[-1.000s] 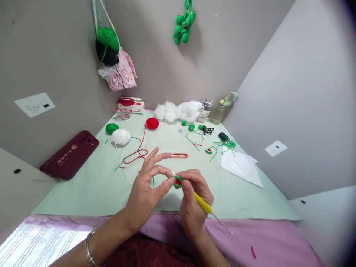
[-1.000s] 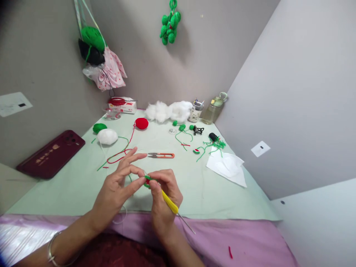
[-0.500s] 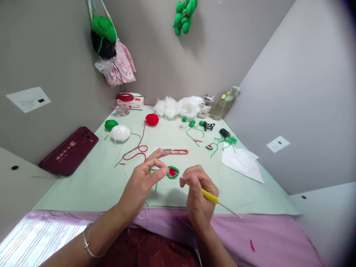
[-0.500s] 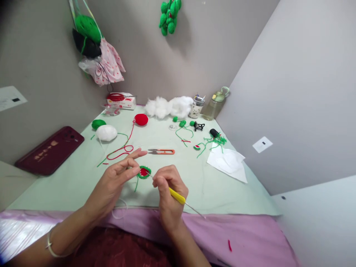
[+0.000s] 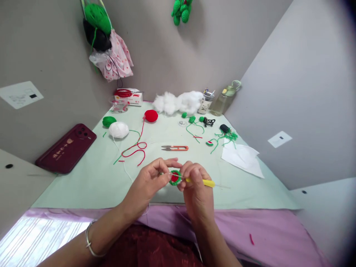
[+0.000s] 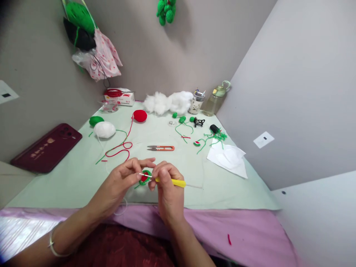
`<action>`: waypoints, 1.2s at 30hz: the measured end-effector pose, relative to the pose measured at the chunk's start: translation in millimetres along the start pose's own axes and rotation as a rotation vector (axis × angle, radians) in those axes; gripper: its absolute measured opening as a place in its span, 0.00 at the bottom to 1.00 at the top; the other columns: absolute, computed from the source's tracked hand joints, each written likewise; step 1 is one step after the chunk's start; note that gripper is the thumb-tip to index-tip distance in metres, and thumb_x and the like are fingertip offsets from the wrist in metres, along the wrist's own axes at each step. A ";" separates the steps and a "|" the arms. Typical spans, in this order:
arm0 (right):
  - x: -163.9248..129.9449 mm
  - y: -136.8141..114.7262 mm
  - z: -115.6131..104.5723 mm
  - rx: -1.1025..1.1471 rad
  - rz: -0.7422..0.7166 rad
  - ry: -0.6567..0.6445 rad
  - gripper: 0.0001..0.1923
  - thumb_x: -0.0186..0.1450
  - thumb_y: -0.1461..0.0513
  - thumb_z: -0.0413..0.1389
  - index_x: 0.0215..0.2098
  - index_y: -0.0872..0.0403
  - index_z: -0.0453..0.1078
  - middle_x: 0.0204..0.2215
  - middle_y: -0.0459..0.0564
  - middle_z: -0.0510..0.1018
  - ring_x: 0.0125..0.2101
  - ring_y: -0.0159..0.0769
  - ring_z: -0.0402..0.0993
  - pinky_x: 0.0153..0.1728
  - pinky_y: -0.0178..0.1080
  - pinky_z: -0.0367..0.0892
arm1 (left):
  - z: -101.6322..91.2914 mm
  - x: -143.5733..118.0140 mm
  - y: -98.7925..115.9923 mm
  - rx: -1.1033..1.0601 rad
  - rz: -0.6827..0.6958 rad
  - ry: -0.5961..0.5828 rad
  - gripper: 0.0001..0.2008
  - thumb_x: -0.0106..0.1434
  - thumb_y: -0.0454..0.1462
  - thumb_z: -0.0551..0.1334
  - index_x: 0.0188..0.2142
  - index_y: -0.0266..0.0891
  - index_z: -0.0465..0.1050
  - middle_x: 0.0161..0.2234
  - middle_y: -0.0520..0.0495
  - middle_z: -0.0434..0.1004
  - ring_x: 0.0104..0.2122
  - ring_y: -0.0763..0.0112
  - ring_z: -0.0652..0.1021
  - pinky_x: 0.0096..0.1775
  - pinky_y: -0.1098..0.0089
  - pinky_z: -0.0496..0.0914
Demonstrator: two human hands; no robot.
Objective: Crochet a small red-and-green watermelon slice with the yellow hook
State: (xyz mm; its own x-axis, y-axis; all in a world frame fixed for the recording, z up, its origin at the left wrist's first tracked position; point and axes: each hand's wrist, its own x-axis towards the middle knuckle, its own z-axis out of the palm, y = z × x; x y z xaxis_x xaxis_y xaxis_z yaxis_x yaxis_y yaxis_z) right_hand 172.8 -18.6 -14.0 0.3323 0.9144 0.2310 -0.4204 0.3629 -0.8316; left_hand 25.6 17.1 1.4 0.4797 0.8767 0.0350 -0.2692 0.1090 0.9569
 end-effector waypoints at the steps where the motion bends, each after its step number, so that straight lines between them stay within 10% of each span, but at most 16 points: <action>1: -0.9 2.0 -0.9 -0.040 -0.057 0.009 0.19 0.68 0.51 0.65 0.25 0.53 0.73 0.25 0.42 0.72 0.19 0.26 0.65 0.22 0.34 0.60 | 1.2 -0.5 -2.2 -0.013 -0.006 -0.013 0.10 0.68 0.38 0.68 0.31 0.43 0.70 0.53 0.43 0.85 0.66 0.54 0.72 0.63 0.55 0.62; 6: -5.8 10.1 -9.9 -0.211 -0.210 0.035 0.13 0.72 0.58 0.62 0.29 0.51 0.76 0.27 0.43 0.74 0.24 0.30 0.69 0.27 0.37 0.64 | 3.6 -2.7 -6.6 -0.034 -0.033 0.049 0.11 0.65 0.38 0.71 0.31 0.42 0.71 0.43 0.47 0.82 0.43 0.63 0.78 0.46 0.65 0.68; 16: -8.3 1.2 -8.3 -0.479 -0.438 0.005 0.16 0.74 0.58 0.59 0.28 0.50 0.76 0.23 0.43 0.74 0.26 0.33 0.71 0.29 0.38 0.65 | 5.6 -0.2 -5.7 -0.230 -0.152 -0.053 0.05 0.65 0.39 0.71 0.40 0.42 0.81 0.31 0.53 0.77 0.31 0.71 0.76 0.39 0.68 0.69; 36: -6.1 1.3 -9.9 -0.646 -0.424 -0.053 0.08 0.72 0.61 0.62 0.35 0.46 0.83 0.29 0.45 0.79 0.29 0.34 0.75 0.29 0.37 0.71 | 3.8 -13.2 -9.3 0.052 -0.068 -0.084 0.13 0.72 0.45 0.66 0.33 0.41 0.74 0.34 0.51 0.75 0.40 0.65 0.76 0.46 0.65 0.69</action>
State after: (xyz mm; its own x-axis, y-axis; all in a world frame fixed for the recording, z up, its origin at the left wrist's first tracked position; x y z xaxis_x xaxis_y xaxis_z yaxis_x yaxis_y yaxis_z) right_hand 178.6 -25.5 -21.5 0.3074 0.7338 0.6058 0.3149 0.5223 -0.7925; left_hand 24.9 2.7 -6.8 0.5640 0.8257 -0.0088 -0.1907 0.1406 0.9715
